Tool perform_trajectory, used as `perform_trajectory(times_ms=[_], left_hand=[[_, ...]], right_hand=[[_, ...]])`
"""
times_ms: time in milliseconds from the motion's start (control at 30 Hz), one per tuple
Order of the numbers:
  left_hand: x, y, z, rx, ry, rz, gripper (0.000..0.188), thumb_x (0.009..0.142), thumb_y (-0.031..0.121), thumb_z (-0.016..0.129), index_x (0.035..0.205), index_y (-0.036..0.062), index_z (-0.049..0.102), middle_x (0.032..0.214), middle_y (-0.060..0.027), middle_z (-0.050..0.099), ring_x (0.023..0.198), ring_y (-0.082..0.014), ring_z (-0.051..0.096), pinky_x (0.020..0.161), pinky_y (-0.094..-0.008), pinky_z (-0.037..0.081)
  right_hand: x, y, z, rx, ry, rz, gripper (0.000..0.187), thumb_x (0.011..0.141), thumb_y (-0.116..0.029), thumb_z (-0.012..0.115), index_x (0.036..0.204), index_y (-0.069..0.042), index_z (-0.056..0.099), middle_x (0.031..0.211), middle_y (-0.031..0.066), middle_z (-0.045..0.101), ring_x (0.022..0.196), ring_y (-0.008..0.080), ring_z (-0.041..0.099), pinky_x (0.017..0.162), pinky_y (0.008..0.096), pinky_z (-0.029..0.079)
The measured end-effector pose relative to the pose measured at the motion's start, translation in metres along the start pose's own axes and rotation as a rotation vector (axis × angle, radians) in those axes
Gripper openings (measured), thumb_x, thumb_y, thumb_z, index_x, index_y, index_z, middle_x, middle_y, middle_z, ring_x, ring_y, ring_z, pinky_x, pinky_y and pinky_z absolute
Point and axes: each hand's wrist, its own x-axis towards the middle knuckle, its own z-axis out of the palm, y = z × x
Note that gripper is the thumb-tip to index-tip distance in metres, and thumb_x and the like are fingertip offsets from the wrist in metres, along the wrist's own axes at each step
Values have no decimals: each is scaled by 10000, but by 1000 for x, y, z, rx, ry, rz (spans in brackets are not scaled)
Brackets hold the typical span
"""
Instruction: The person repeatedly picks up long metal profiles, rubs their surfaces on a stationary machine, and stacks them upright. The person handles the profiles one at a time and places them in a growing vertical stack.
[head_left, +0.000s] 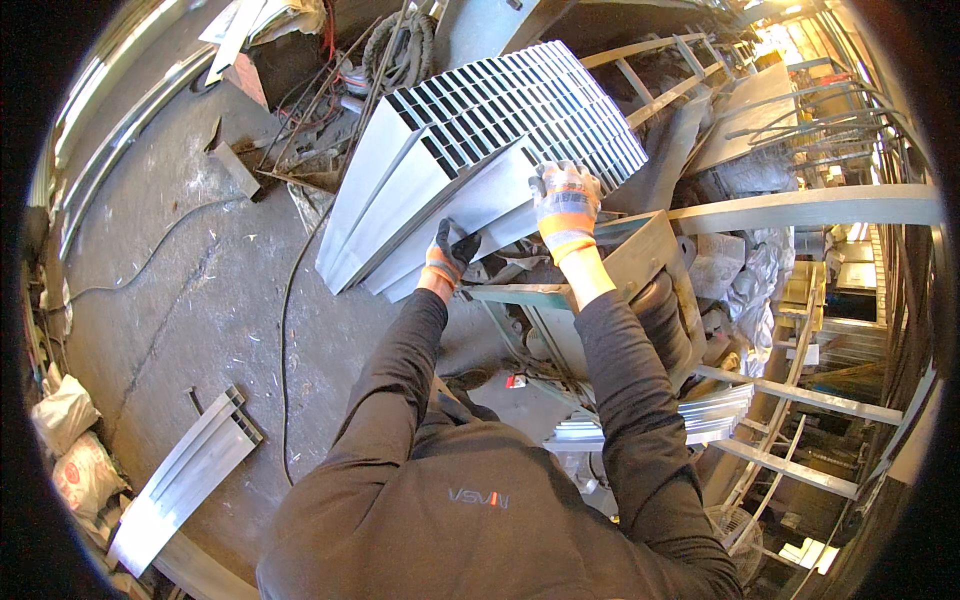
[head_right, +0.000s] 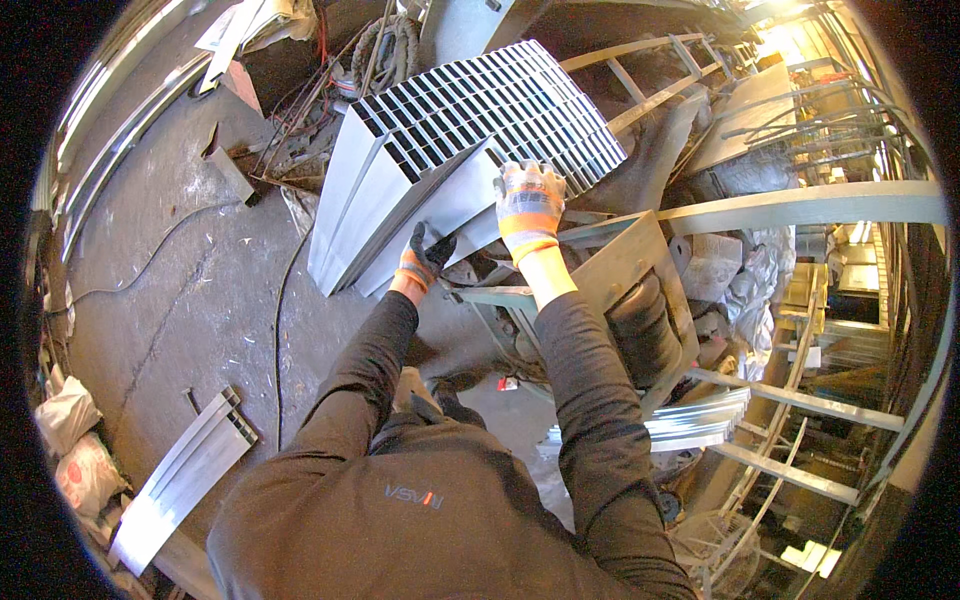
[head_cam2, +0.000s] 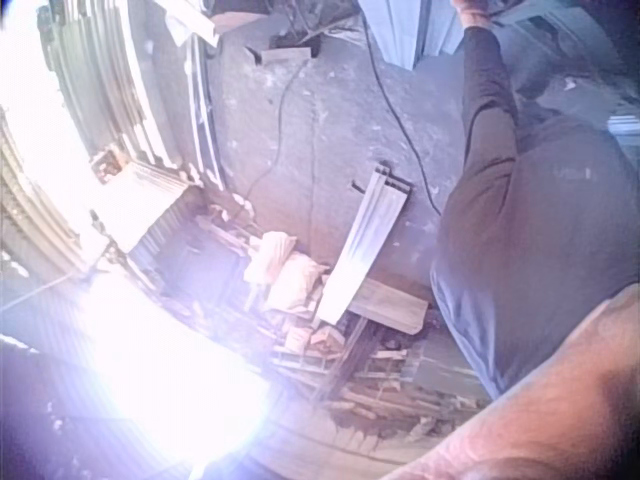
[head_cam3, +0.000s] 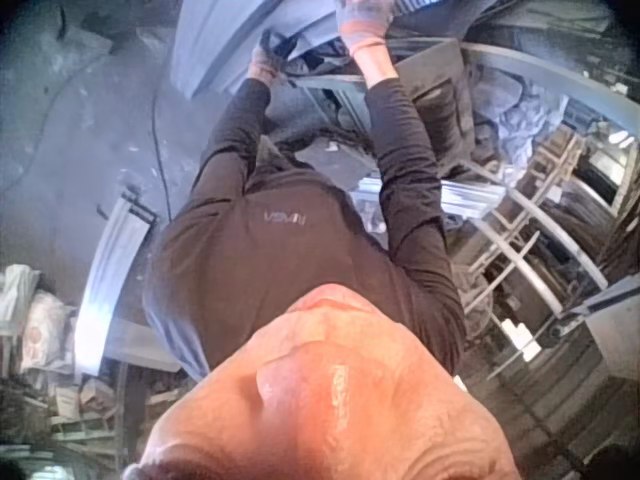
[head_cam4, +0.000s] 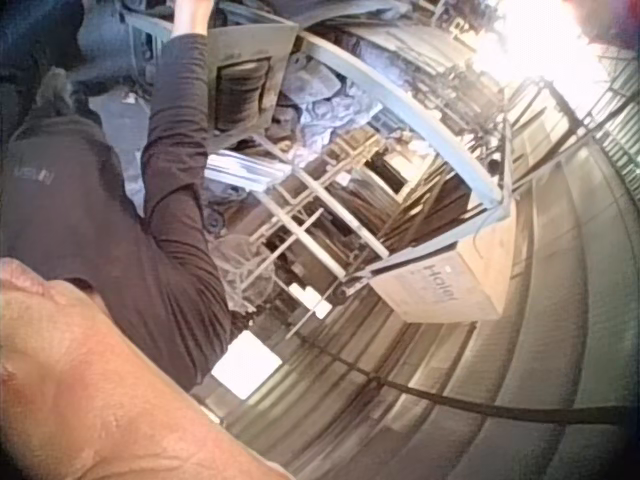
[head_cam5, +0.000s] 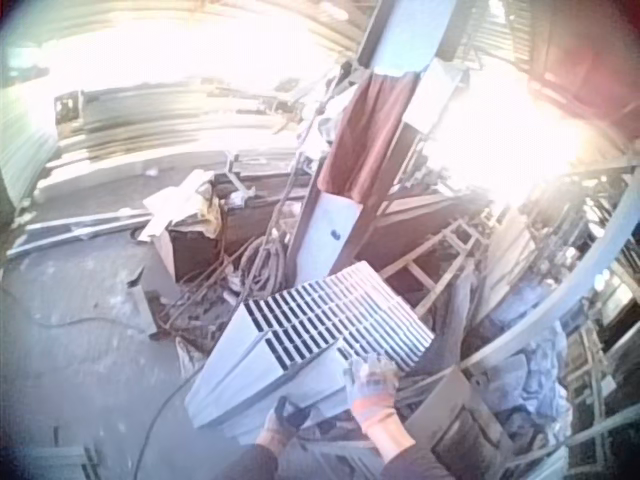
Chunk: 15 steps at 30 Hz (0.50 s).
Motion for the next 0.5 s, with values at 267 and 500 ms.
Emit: perform_trajectory(times_ms=[267, 500], left_hand=[[-16, -10, 43, 504, 110, 247, 577, 999, 650, 790, 1249, 140, 689, 1162, -234, 731, 1006, -424, 758, 900, -605, 670], [-34, -4, 60, 561, 10, 78, 651, 970, 741, 766, 1189, 132, 696, 1039, -166, 702, 935, -412, 729, 897, -629, 663]], right_hand=[[20, 11, 3, 51, -17, 36, 254, 969, -292, 806, 1195, -177, 813, 1205, 117, 774, 1202, 354, 707, 1050, 512, 540], [-50, 11, -12, 278, 239, -68, 323, 996, -287, 790, 1274, -122, 790, 1239, 138, 760, 1195, 363, 704, 1040, 515, 555]])
